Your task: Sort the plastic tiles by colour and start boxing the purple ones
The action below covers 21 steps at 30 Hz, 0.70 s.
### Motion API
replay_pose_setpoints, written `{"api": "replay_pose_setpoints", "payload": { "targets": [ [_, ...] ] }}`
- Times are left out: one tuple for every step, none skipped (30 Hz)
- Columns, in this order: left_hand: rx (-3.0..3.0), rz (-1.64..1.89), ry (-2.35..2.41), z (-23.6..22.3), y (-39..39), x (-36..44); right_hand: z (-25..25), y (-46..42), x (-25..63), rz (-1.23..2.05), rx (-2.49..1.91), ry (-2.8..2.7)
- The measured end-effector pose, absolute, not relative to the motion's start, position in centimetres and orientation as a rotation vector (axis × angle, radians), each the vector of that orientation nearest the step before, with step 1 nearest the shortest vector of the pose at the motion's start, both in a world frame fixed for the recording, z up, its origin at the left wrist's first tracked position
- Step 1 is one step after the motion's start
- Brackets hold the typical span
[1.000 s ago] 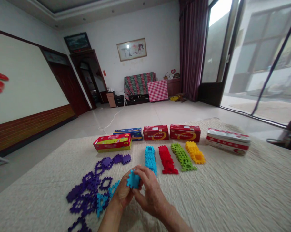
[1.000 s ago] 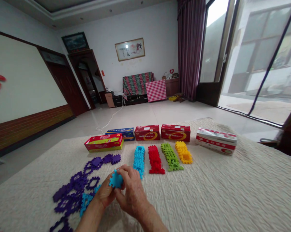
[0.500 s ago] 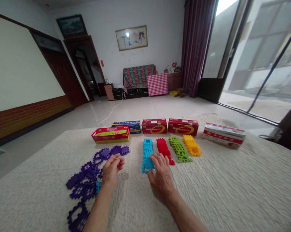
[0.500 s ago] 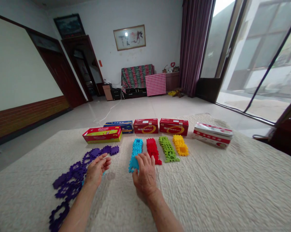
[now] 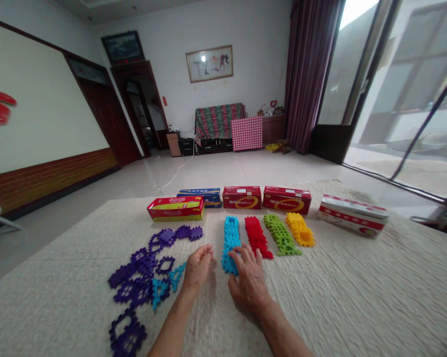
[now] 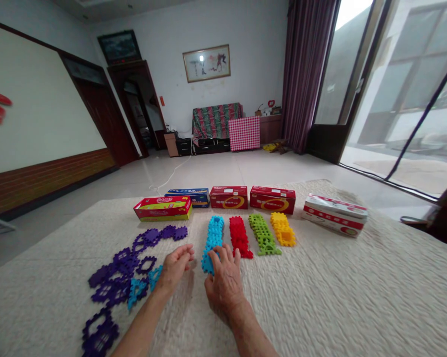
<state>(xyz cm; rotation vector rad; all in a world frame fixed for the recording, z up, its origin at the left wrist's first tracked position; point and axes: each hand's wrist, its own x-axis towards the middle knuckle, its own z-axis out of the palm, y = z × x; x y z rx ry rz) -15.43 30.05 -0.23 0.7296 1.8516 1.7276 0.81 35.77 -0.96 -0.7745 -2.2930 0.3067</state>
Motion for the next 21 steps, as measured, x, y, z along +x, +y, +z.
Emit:
{"api": "replay_pose_setpoints", "payload": {
  "targets": [
    [0.832,1.691,1.891,-0.7,30.3,-14.8,-1.0,35.8,0.8,0.303,-0.774,-2.294],
    [0.923,1.662,1.936,-1.1,30.5,-14.3,-1.1,35.8,0.8,0.301,-0.772,-2.298],
    [1.001,1.640,1.972,-1.4,30.6,-13.8,-1.1,35.8,0.8,0.299,-0.770,-2.301],
    [1.062,1.621,1.995,-1.6,30.7,-13.4,-1.1,35.8,0.7,0.297,-0.769,-2.304],
    [1.104,1.603,2.001,-1.7,30.7,-13.1,-1.1,35.8,0.7,0.294,-0.768,-2.304],
    [1.132,1.588,1.990,-1.7,30.8,-12.8,-1.1,35.9,0.7,0.290,-0.765,-2.305],
    [1.152,1.576,1.969,-1.7,30.8,-12.6,-1.2,35.9,0.7,0.286,-0.759,-2.304],
    [1.161,1.569,1.955,-1.6,30.8,-12.5,-1.2,36.0,0.8,0.280,-0.752,-2.297],
    [1.159,1.569,1.956,-1.5,30.8,-12.5,-1.2,36.1,0.8,0.274,-0.739,-2.289],
    [1.149,1.576,1.972,-1.3,30.8,-12.6,-1.2,36.2,0.8,0.269,-0.718,-2.279],
    [1.138,1.585,1.995,-1.1,30.7,-12.8,-1.1,36.2,0.8,0.265,-0.693,-2.260],
    [1.132,1.589,2.025,-0.8,30.4,-13.2,-1.1,36.0,0.6,0.265,-0.659,-2.236],
    [1.138,1.585,2.060,-0.5,30.0,-13.7,-1.0,35.8,0.4,0.273,-0.612,-2.213],
    [1.159,1.574,2.102,-0.1,29.4,-14.4,-1.0,35.4,0.1,0.293,-0.552,-2.197],
    [1.195,1.556,2.153,0.4,28.6,-15.2,-1.0,34.8,-0.4,0.325,-0.481,-2.191],
    [1.239,1.535,2.216,0.7,27.5,-16.2,-1.0,34.1,-1.1,0.372,-0.411,-2.196],
    [1.288,1.510,2.289,1.1,26.2,-17.2,-1.2,33.3,-1.9,0.429,-0.346,-2.216],
    [1.335,1.480,2.368,1.3,24.8,-18.2,-1.4,32.4,-2.9,0.491,-0.293,-2.244],
    [1.385,1.434,2.443,1.4,23.3,-19.2,-1.7,31.5,-4.1,0.550,-0.265,-2.275],
    [1.439,1.370,2.511,1.4,21.7,-20.1,-2.0,30.7,-5.3,0.599,-0.257,-2.304],
    [1.496,1.281,2.573,1.2,20.1,-20.9,-2.3,30.0,-6.5,0.634,-0.264,-2.332]
  ]
}}
